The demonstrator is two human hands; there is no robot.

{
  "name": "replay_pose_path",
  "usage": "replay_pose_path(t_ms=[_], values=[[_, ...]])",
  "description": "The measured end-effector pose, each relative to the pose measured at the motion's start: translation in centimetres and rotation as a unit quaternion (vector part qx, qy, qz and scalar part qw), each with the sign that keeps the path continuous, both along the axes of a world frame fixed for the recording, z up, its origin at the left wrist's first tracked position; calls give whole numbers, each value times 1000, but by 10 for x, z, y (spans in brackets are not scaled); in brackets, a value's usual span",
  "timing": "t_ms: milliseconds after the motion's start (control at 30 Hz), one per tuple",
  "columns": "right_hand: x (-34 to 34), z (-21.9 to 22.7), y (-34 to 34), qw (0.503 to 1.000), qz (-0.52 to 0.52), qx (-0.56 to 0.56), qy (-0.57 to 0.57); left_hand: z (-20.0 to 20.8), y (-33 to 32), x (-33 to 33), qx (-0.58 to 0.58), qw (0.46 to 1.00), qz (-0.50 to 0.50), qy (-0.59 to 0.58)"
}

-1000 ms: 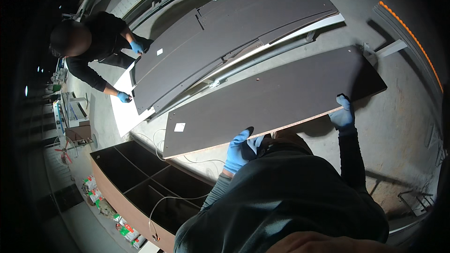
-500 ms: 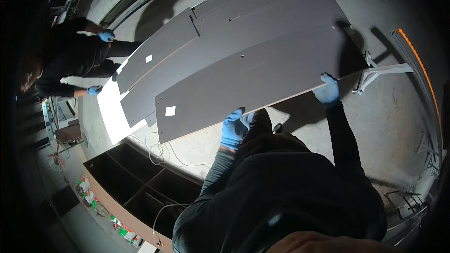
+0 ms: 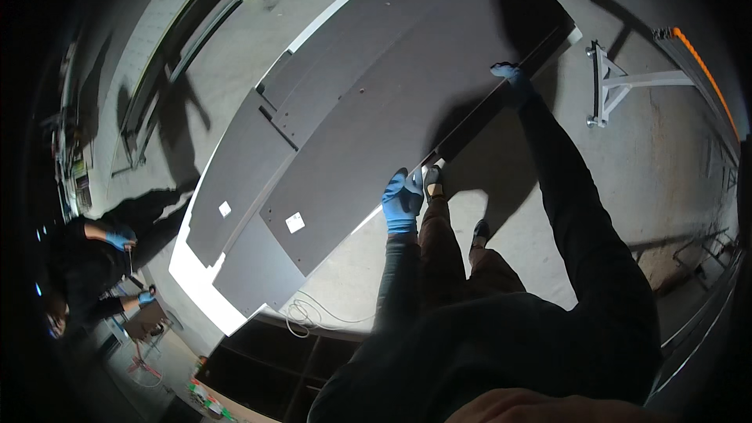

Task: The person repeatedly picks up rectangular wood panels from a stack, carries them to a workbench, and places them down. The person also moves a large white board across the floor and returns to the workbench to continue handling the panels.

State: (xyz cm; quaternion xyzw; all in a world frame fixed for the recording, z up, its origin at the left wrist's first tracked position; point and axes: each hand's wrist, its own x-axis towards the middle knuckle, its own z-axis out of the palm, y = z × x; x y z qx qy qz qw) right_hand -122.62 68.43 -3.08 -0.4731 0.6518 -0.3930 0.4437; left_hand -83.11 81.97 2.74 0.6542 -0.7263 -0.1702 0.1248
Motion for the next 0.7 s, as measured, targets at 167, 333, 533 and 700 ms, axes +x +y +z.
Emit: replay_pose_path(t_ms=[167, 333, 533, 700], values=[[-22, 8, -34, 980, -32, 194, -33, -39, -32, -31, 77, 991, -105, 13], [-48, 36, 12, 842, 245, 50, 478, -37, -65, -43, 24, 936, -352, -15], [-7, 67, 262, 954, -18, 85, 288, -42, 2, -74, 411, 821, -225, 326], [27, 120, 558, 904, -213, 330, 165, -37, 146, -181, 407, 679, -581, 189]])
